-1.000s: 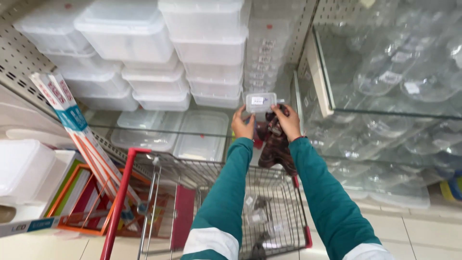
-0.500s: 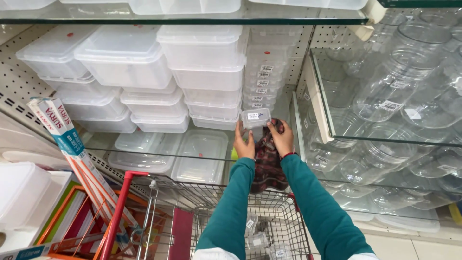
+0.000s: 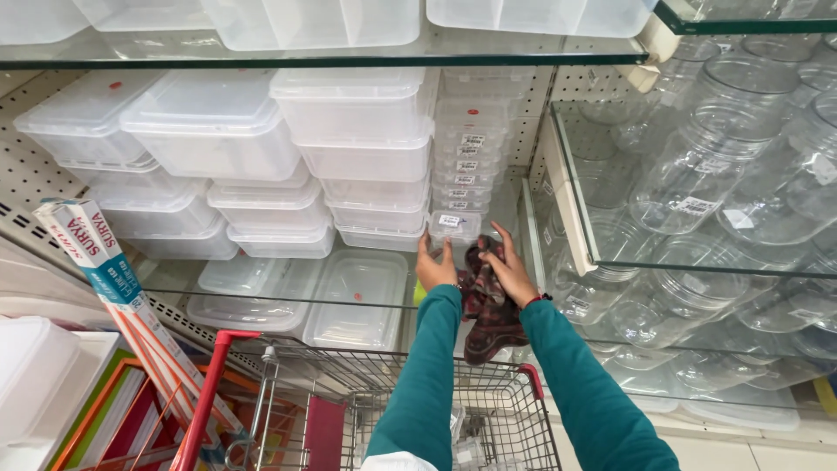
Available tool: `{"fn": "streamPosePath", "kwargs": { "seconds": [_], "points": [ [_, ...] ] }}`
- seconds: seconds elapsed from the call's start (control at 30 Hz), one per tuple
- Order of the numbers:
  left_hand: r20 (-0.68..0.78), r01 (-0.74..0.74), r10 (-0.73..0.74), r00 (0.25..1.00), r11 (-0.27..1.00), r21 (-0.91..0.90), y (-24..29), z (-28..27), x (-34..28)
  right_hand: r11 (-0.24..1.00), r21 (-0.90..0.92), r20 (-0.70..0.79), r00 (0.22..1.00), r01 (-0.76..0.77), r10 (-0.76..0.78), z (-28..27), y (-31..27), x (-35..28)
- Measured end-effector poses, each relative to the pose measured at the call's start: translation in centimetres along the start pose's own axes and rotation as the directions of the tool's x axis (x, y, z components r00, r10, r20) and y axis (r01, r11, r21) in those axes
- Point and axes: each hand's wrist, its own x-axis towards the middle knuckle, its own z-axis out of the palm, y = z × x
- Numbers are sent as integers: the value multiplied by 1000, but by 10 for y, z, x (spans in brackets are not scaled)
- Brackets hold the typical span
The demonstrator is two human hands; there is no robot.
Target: Pick up plastic containers from shelves and place them into a shopping cart.
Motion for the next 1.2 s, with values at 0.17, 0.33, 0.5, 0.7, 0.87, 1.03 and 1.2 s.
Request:
{"fn": "streamPosePath", "kwargs": {
  "seconds": [0.17,0.33,0.5,0.7,0.87,1.03,1.2],
  "points": [
    [-8,7,-8,1000,1000,-14,-11,5,6,990,93,27,994,-103,101,4,0,-11],
    [15,-92,91,996,996,22,-54,15,13,985,98,36,990,-143,140,7,-9,-11],
    [65,-90,110,992,963,-255,-99,30,12,981,85,28,984,-175,173,8,-18,-13],
    [161,-156,163,973,986,-52,-105,36,0,999,-28,-15,999,-40,40,12,-6,-8],
    [250,-145,169,953,983,-110,-121,40,18,984,-175,-44,999,11,-19,11,24,0],
    [269,-288,276,923,957,7,-149,38,17,986,-48,-140,978,-161,153,13,-12,-20],
    [222,-146,161,962,986,-81,-107,7,-20,994,100,-300,954,36,-4,17,2,-52]
  ]
}}
